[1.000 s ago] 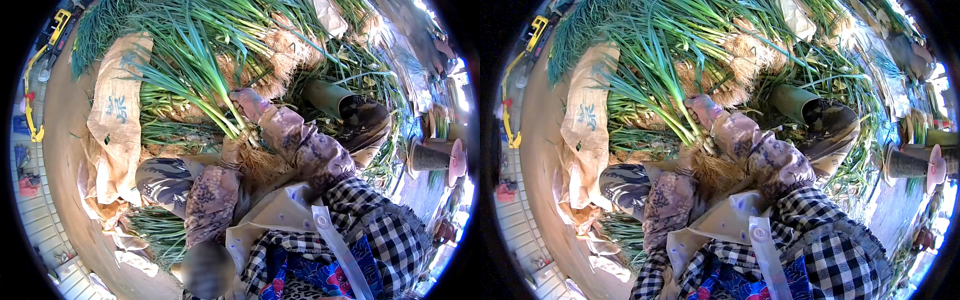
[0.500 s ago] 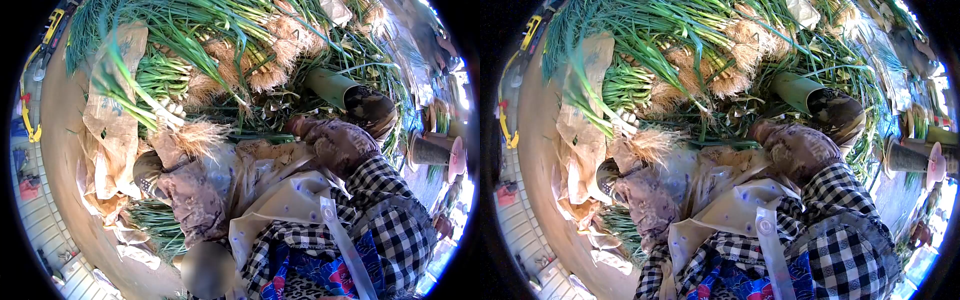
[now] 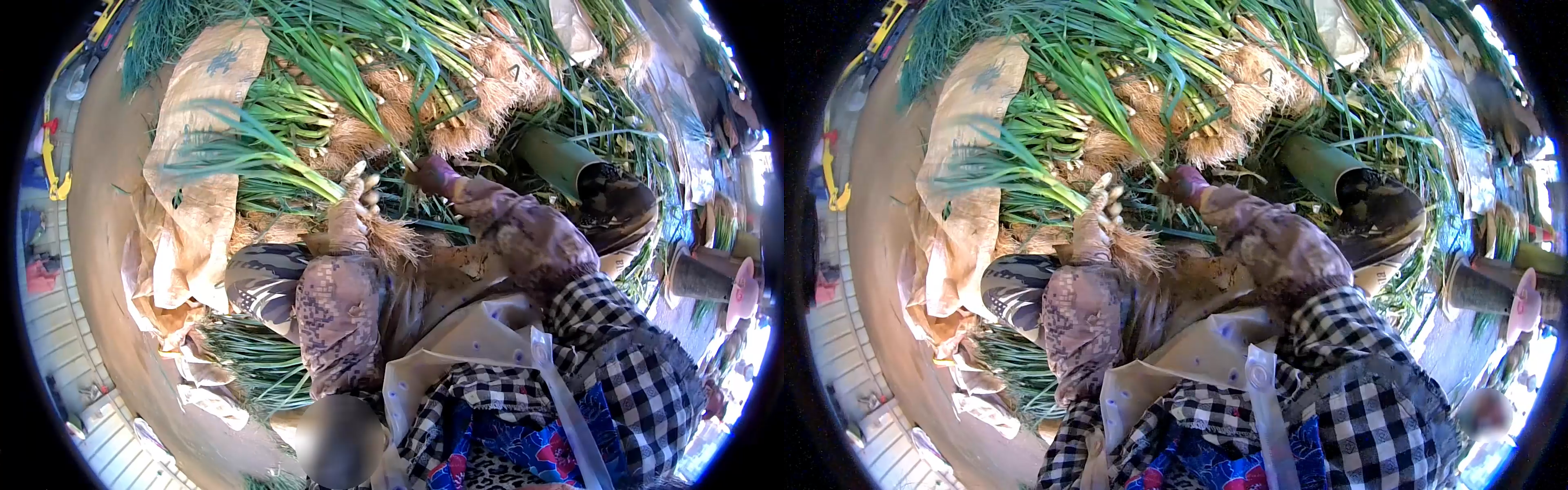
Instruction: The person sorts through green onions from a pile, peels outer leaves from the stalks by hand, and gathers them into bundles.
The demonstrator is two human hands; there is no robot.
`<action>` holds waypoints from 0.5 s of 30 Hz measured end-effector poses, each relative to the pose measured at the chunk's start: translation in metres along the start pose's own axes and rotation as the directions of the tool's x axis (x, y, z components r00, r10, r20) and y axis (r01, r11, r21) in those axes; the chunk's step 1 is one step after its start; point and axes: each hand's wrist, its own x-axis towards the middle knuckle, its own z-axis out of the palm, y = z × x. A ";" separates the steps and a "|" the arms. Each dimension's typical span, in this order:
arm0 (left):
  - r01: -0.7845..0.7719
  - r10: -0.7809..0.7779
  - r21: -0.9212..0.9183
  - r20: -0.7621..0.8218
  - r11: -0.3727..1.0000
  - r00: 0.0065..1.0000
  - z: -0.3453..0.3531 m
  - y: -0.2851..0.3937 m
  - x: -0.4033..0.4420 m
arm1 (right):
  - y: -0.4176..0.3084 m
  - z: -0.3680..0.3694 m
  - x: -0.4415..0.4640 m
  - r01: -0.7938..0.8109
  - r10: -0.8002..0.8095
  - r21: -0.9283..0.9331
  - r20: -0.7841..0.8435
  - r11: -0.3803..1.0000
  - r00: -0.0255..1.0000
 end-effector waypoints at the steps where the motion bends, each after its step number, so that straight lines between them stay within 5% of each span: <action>1: -0.067 0.064 0.080 0.044 0.995 0.997 -0.006 -0.006 0.008 | -0.022 -0.013 -0.011 0.071 -0.076 0.099 0.049 0.993 0.996; 3: -0.184 0.183 0.199 0.021 0.963 0.983 0.012 -0.007 0.003 | -0.065 -0.035 -0.034 0.197 -0.242 0.306 0.119 0.932 0.963; 5: -0.127 0.145 0.388 -0.016 0.913 0.989 0.016 -0.007 0.006 | -0.081 -0.034 -0.045 0.611 -0.622 0.205 -0.010 0.765 0.783; 6: -0.025 0.072 0.473 -0.082 0.881 0.994 0.019 -0.003 0.004 | -0.070 -0.022 -0.041 0.627 -0.627 0.037 -0.011 0.778 0.779; 8: -0.116 0.174 0.596 -0.041 0.795 0.984 -0.008 -0.028 0.020 | -0.054 -0.021 -0.037 0.634 -0.624 -0.143 0.113 0.760 0.774; 10: -0.243 0.271 0.342 -0.037 0.908 0.962 -0.006 -0.039 0.022 | -0.059 -0.035 -0.032 0.548 -0.455 -0.367 0.313 0.752 0.834; 11: -0.174 0.173 0.004 -0.101 0.985 0.980 0.023 -0.022 0.005 | -0.058 -0.035 -0.026 0.429 -0.285 -0.567 0.329 0.703 0.901; 13: -0.161 0.156 0.044 0.100 0.986 0.983 0.008 -0.023 0.007 | -0.018 -0.040 -0.005 0.704 -0.803 -0.522 0.057 0.483 0.593; 14: -0.188 0.180 0.090 0.094 0.978 0.979 0.012 -0.023 0.003 | 0.005 -0.025 0.019 0.597 -0.601 -0.080 -0.061 0.799 0.797; 15: -0.199 0.189 0.134 0.082 0.971 0.978 0.016 -0.024 -0.002 | -0.020 -0.031 0.018 0.396 -0.420 0.351 -0.010 0.848 0.908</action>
